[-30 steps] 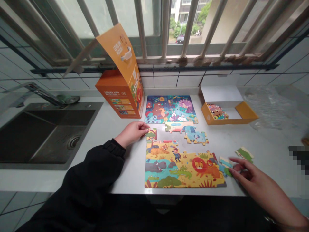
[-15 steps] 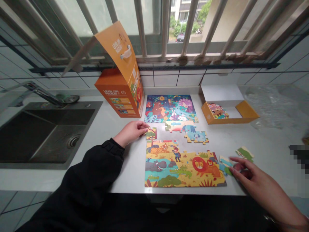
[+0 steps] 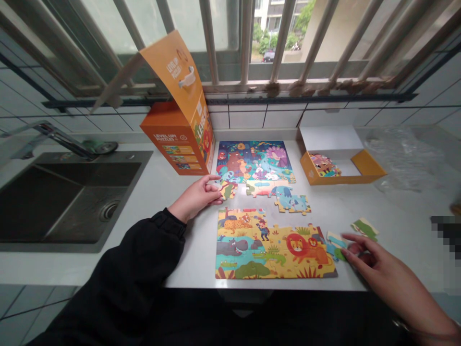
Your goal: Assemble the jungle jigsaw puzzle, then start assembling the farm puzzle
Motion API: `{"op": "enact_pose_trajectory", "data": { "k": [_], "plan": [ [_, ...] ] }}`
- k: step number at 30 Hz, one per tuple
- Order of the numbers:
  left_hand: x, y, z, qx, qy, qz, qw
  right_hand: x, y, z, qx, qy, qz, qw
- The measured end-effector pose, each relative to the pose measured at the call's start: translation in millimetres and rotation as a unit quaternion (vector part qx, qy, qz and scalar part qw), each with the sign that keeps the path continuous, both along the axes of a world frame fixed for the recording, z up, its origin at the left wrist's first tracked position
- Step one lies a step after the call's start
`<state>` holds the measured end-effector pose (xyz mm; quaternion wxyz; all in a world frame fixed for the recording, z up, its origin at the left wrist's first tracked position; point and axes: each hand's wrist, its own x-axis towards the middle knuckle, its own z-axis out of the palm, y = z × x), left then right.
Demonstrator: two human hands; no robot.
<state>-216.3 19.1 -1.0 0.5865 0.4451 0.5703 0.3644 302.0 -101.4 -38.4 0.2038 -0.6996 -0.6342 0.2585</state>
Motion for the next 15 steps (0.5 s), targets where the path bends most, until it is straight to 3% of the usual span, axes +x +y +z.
{"op": "enact_pose_trajectory", "data": {
  "k": [9,15],
  "plan": [
    [0,1,0.2,0.007,0.015,-0.012,1.0,-1,1,3,-0.042,0.029,-0.008,0.999],
    [11,2,7.2,0.039,0.067,-0.086,0.993,-2,2,3,-0.038,0.035,-0.011,0.999]
  ]
}}
